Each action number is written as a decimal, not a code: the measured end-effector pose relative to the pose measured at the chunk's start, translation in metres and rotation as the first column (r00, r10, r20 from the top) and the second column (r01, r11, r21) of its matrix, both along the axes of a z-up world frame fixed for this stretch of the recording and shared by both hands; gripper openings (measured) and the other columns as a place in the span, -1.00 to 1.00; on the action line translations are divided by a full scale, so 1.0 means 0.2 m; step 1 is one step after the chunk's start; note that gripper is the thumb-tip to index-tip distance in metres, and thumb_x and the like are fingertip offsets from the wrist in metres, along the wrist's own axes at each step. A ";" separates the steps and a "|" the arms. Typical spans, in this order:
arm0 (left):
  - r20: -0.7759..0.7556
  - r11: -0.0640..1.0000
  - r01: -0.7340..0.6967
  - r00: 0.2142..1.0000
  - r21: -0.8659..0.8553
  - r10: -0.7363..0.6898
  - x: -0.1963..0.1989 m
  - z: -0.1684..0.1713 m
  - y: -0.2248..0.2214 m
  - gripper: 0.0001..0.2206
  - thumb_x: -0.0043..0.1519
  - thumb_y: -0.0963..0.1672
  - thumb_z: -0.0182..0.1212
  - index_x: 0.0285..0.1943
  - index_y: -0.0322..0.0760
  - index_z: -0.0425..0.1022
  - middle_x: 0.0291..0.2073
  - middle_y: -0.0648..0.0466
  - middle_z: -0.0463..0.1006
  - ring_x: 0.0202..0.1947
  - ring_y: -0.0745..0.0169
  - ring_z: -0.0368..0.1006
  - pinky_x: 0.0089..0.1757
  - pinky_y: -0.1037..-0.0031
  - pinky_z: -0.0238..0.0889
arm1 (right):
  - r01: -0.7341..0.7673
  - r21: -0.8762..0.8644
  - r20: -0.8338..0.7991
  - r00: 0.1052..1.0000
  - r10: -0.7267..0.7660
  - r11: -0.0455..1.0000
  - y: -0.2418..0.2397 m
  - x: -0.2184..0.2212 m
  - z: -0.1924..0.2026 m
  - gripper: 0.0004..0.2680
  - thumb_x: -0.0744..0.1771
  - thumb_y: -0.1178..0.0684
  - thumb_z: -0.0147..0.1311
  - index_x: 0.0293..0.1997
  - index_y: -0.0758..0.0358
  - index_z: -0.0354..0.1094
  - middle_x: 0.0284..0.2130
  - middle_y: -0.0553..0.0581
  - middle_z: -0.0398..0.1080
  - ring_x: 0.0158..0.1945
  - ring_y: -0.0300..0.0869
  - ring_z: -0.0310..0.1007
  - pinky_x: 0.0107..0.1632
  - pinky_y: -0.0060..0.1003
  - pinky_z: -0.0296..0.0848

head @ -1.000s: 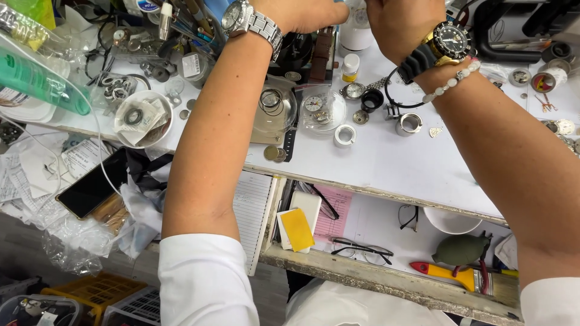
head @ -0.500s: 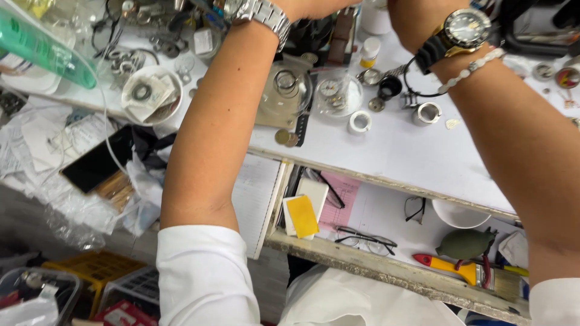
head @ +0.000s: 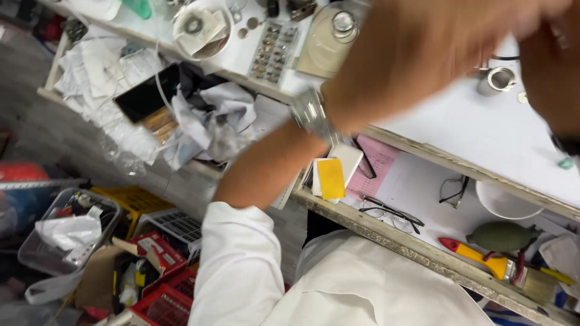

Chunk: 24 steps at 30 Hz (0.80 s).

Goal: A person performs precision repair on a wristwatch, using tweezers to manipulate small parts and adjusting the watch strap.

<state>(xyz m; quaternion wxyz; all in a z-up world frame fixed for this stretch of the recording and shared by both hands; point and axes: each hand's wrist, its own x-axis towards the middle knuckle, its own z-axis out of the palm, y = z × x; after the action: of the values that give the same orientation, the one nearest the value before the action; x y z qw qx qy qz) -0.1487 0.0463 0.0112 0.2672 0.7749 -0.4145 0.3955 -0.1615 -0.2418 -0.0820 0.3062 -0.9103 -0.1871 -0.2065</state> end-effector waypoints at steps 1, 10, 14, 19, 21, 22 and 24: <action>0.001 1.000 -0.019 1.000 0.007 0.019 -0.14 -0.12 -0.01 -0.87 0.44 -0.01 -0.01 0.00 0.06 0.44 -0.55 0.24 0.30 -0.59 0.32 0.20 -0.47 0.27 0.00 | -0.019 0.007 0.001 1.000 0.019 1.000 0.07 -0.13 0.06 -0.70 0.74 0.54 0.09 -0.05 0.49 0.23 -0.31 0.24 0.16 -0.23 -0.13 0.02 -0.12 -0.10 -0.02; -0.530 0.856 0.401 0.672 -0.327 -0.517 -0.91 -0.55 -0.08 -0.71 0.28 0.02 0.15 -0.39 -0.22 0.45 -0.54 0.13 0.44 -0.54 0.17 0.36 -0.41 0.37 0.15 | 0.078 -0.020 -0.499 0.863 -0.078 0.997 0.13 -1.29 -0.05 -0.81 0.30 0.07 0.16 -0.50 0.33 0.55 -0.87 0.14 0.38 -0.88 -0.15 0.16 -0.62 -0.16 0.01; -0.618 0.927 0.351 0.702 -0.132 -0.353 -0.94 -0.70 -0.12 -0.71 0.35 0.00 0.07 -0.37 -0.20 0.40 -0.53 0.12 0.39 -0.52 0.13 0.32 -0.42 0.33 0.15 | 0.300 -0.081 -0.111 0.945 -0.308 0.950 0.20 -1.53 -0.29 -0.81 0.37 0.00 0.24 -0.31 0.32 0.50 -0.35 0.16 0.49 -0.38 -0.15 0.41 -0.38 -0.25 0.25; -0.671 0.900 0.434 0.659 -0.030 -0.340 -0.96 -0.89 -0.14 -0.90 0.38 -0.13 0.19 -0.01 -0.15 0.58 -0.30 0.10 0.59 -0.34 0.08 0.50 -0.28 0.28 0.36 | 0.446 -0.213 -0.108 0.873 -0.475 0.869 0.18 -1.65 -0.43 -0.89 0.37 0.02 0.35 -0.12 0.18 0.56 -0.05 0.03 0.57 -0.05 -0.12 0.58 -0.11 -0.16 0.49; -0.665 0.893 0.450 0.658 -0.031 -0.354 -0.99 -0.96 -0.14 -0.88 0.31 -0.18 0.32 -0.01 -0.14 0.62 -0.26 0.11 0.63 -0.32 0.13 0.52 -0.25 0.31 0.38 | 0.464 -0.144 -0.012 0.882 -0.470 0.874 0.16 -1.65 -0.48 -0.94 0.40 0.21 0.30 -0.08 0.31 0.52 -0.12 0.14 0.59 -0.08 -0.04 0.58 -0.02 -0.18 0.49; -0.669 0.880 0.473 0.643 -0.037 -0.374 -0.99 -0.96 -0.15 -0.88 0.31 -0.18 0.32 -0.01 -0.14 0.62 -0.26 0.11 0.63 -0.32 0.13 0.52 -0.25 0.31 0.38 | 0.485 -0.151 -0.017 0.870 -0.493 0.861 0.17 -1.65 -0.48 -0.94 0.40 0.21 0.30 -0.08 0.31 0.52 -0.12 0.14 0.59 -0.08 -0.04 0.58 -0.02 -0.18 0.49; -0.679 0.866 0.500 0.624 -0.033 -0.386 -0.97 -0.93 -0.16 -0.97 0.31 -0.15 0.32 -0.14 -0.17 0.63 -0.36 0.13 0.60 -0.39 0.16 0.51 -0.34 0.36 0.35 | 0.421 -0.114 0.098 0.906 -0.412 0.900 0.20 -1.61 -0.48 -0.93 0.39 0.27 0.26 -0.04 0.37 0.59 -0.19 0.21 0.58 -0.31 -0.06 0.54 -0.33 -0.24 0.43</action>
<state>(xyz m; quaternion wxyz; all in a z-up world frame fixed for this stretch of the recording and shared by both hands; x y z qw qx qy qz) -0.3436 0.0141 -0.1755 0.4234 0.7555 -0.4995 -0.0202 -0.4832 -0.2025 -0.1786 0.1870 -0.9395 -0.0122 -0.2869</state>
